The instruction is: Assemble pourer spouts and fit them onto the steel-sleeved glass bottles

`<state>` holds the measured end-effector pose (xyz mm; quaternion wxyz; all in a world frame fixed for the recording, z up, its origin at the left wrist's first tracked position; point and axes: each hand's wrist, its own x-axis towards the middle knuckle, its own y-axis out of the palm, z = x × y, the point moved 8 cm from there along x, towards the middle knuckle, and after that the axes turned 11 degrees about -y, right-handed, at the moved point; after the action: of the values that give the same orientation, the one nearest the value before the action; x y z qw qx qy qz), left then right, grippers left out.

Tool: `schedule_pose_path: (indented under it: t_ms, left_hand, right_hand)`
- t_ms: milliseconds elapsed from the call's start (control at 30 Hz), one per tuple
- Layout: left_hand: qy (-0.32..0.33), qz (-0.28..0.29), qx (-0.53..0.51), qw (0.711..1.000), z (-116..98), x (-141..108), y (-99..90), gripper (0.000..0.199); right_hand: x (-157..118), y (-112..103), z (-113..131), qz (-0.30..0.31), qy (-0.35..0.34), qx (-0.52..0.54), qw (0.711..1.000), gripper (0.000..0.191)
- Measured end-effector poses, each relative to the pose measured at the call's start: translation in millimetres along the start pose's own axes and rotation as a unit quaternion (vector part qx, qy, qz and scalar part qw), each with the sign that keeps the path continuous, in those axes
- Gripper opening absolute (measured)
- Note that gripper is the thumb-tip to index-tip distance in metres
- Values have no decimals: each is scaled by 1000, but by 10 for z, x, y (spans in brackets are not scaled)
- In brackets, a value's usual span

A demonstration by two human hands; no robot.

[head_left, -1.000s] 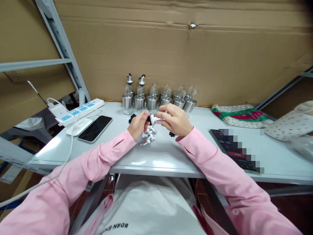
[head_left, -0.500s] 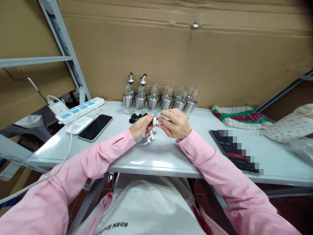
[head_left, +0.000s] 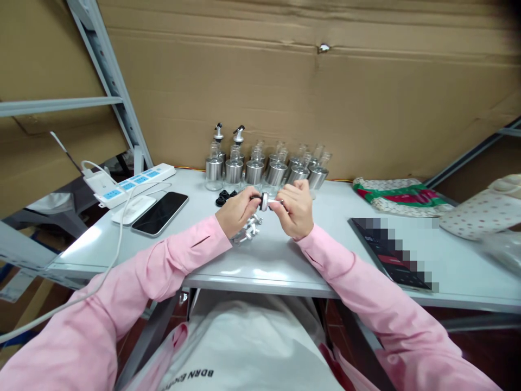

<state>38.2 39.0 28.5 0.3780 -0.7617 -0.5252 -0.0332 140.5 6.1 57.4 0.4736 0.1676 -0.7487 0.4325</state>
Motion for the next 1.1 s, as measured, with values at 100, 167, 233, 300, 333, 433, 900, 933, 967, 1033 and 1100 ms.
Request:
schedule_pose_path:
  t_ms: [100, 167, 233, 300, 333, 433, 900, 933, 967, 1033, 1100]
  left_hand:
    - [104, -66, 129, 984, -65, -2, -92, 40]
    - [155, -106, 197, 962, -85, -19, -115, 38]
    - [194, -146, 259, 935, -117, -49, -127, 36]
    - [222, -171, 311, 908, -161, -78, -120, 37]
    - [232, -178, 332, 897, -183, -90, -115, 39]
    - [227, -198, 367, 880, -226, -92, -142, 41]
    - [114, -160, 279, 940, 38, 51, -244, 47]
    - [107, -156, 276, 942, 46, 51, -233, 46]
    - [97, -152, 269, 946, 55, 51, -223, 45]
    - [71, -136, 248, 956, 80, 55, -196, 43]
    - [58, -107, 227, 966, 96, 57, -145, 40]
  right_hand:
    - [-91, 221, -212, 29, 207, 205, 956, 58]
    - [-189, 373, -269, 31, 324, 332, 885, 59]
    - [-260, 496, -259, 25, 399, 440, 804, 58]
    - [-295, 592, -215, 29, 437, 522, 732, 58]
    - [-306, 636, -181, 42, 447, 554, 701, 58]
    - [-309, 684, -117, 79, 447, 587, 671, 57]
    - [-100, 234, -258, 16, 241, 237, 941, 30]
    - [-97, 220, -258, 15, 213, 202, 956, 27]
    - [-89, 207, -245, 20, 178, 163, 970, 25]
    - [-70, 196, -191, 41, 99, 92, 990, 22]
    - [-63, 187, -140, 61, 36, 42, 997, 18]
